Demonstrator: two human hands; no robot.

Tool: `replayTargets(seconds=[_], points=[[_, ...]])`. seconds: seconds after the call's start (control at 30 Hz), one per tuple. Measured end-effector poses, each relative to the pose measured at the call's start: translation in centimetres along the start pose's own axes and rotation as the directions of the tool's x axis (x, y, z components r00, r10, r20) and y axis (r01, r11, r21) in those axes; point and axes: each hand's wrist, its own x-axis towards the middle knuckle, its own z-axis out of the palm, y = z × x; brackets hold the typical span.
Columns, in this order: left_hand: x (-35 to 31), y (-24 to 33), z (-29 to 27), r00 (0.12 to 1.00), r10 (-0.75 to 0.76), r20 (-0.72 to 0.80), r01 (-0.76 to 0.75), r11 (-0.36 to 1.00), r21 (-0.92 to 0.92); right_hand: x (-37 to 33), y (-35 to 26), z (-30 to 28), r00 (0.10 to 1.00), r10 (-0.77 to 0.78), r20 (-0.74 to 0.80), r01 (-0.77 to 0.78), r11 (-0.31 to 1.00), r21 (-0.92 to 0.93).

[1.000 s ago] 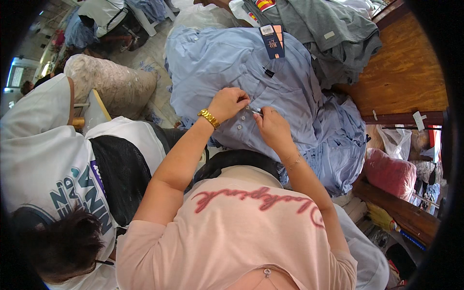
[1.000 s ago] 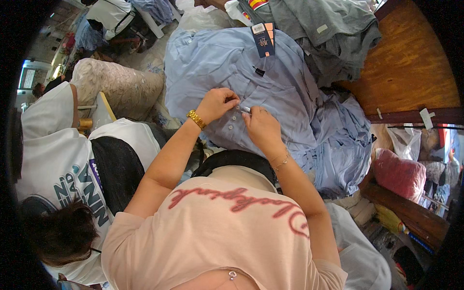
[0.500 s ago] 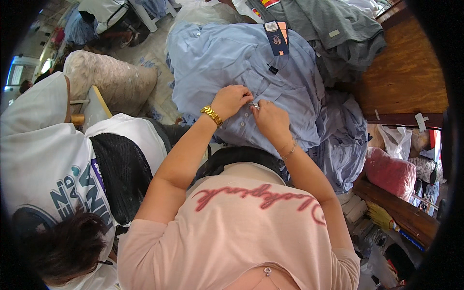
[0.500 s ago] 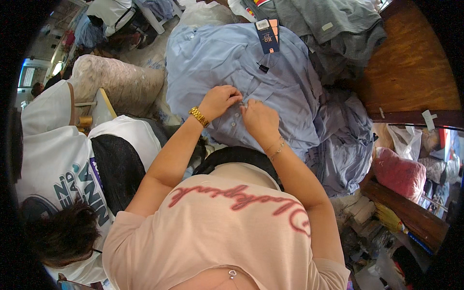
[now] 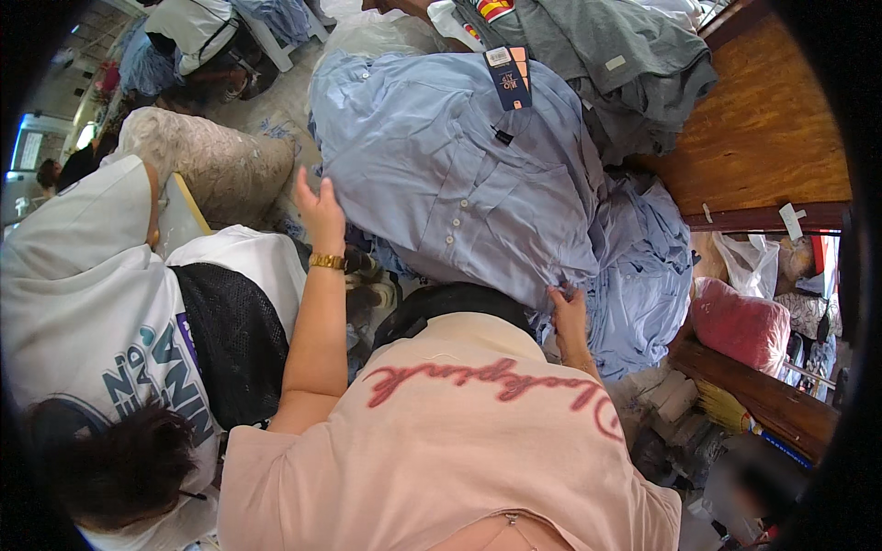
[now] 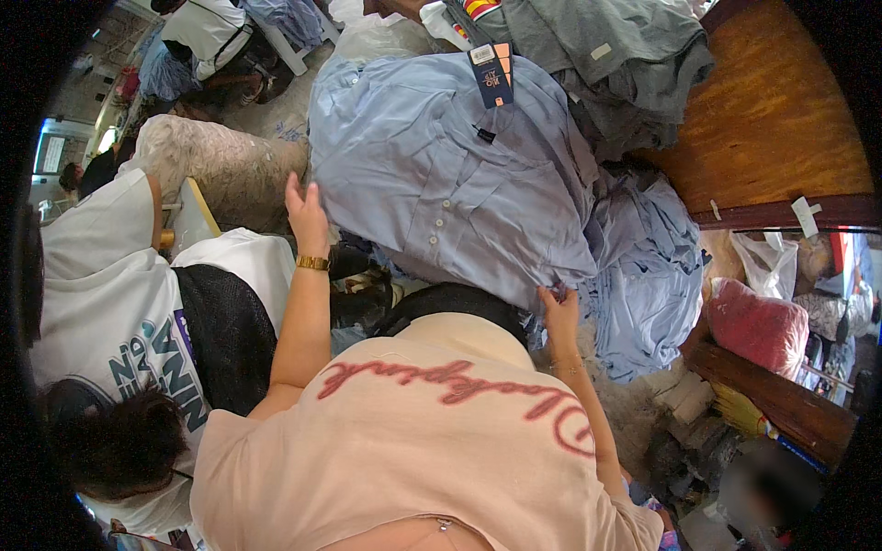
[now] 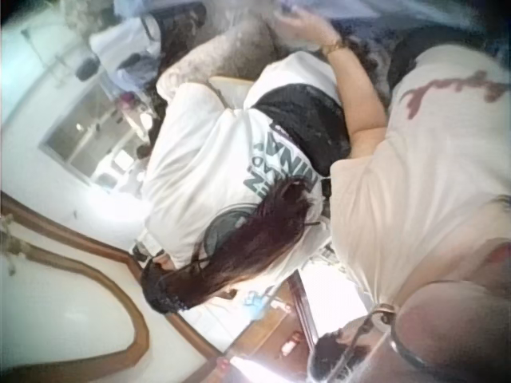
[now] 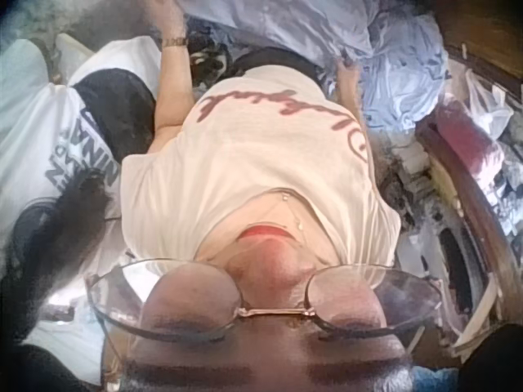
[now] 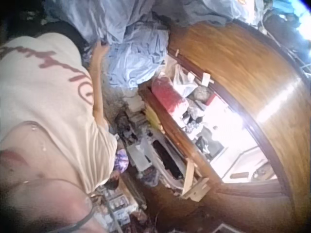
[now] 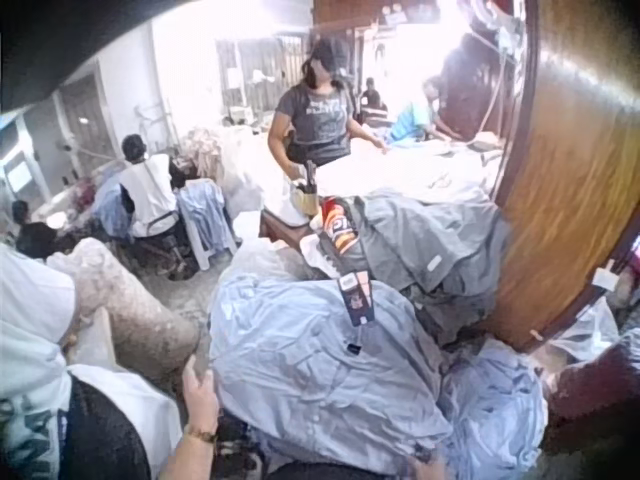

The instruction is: The person picks up and shakes several light blue shirts from a pile, buttons the front buttons, and places them onto a separate stack.

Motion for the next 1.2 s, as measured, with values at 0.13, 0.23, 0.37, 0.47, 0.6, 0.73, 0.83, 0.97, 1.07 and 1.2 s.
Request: replayTargets(seconds=[0.13,0.23,0.37,0.47,0.6,0.73,0.83,0.97,1.07,1.2], points=[[0.8,-2.2,-1.6,0.885,-0.352,0.305,0.375,0.927,-0.019,-0.6,1.6,-0.3,0.977,0.191,0.100,-0.207,0.959,0.192],[1.4,-0.6,-1.7,0.965,-0.174,0.198,0.183,0.983,-0.032,-0.6,1.7,-1.7,0.941,0.259,0.218,-0.293,0.945,0.145],[2.9,-0.9,-3.3,0.957,-0.183,0.224,0.191,0.982,-0.013,-0.8,2.0,-1.7,0.947,0.226,0.229,-0.257,0.960,0.112],[3.9,0.6,-4.6,0.896,-0.221,0.386,0.243,0.970,-0.006,-0.8,3.2,0.1,0.972,0.122,0.203,-0.168,0.959,0.228],[5.1,7.6,-2.7,0.950,0.098,0.298,0.017,0.932,-0.362,-1.3,2.3,-0.1,0.936,-0.277,-0.217,0.315,0.933,0.171],[2.2,20.2,-1.1,0.879,0.411,0.243,-0.041,0.571,-0.820,-2.2,-3.2,-11.1,0.676,-0.414,-0.610,0.555,0.830,0.052],[-1.4,29.6,-1.2,0.791,0.582,0.189,-0.095,0.422,-0.902,-8.9,-11.3,-17.8,0.474,-0.425,-0.771,0.839,0.483,0.250],[-1.7,32.3,2.0,0.589,0.670,0.452,-0.072,0.600,-0.797,-16.7,-11.6,-25.5,0.584,-0.386,-0.714,0.615,0.784,0.079],[-1.0,32.2,0.4,0.442,0.724,0.530,0.241,0.473,-0.847,-22.1,-11.5,-29.6,0.340,-0.333,-0.879,0.732,0.680,0.025],[-6.5,32.0,2.7,0.218,0.694,0.686,0.639,0.430,-0.638,-32.2,-9.4,-33.8,0.388,-0.209,-0.898,0.716,0.682,0.150]])
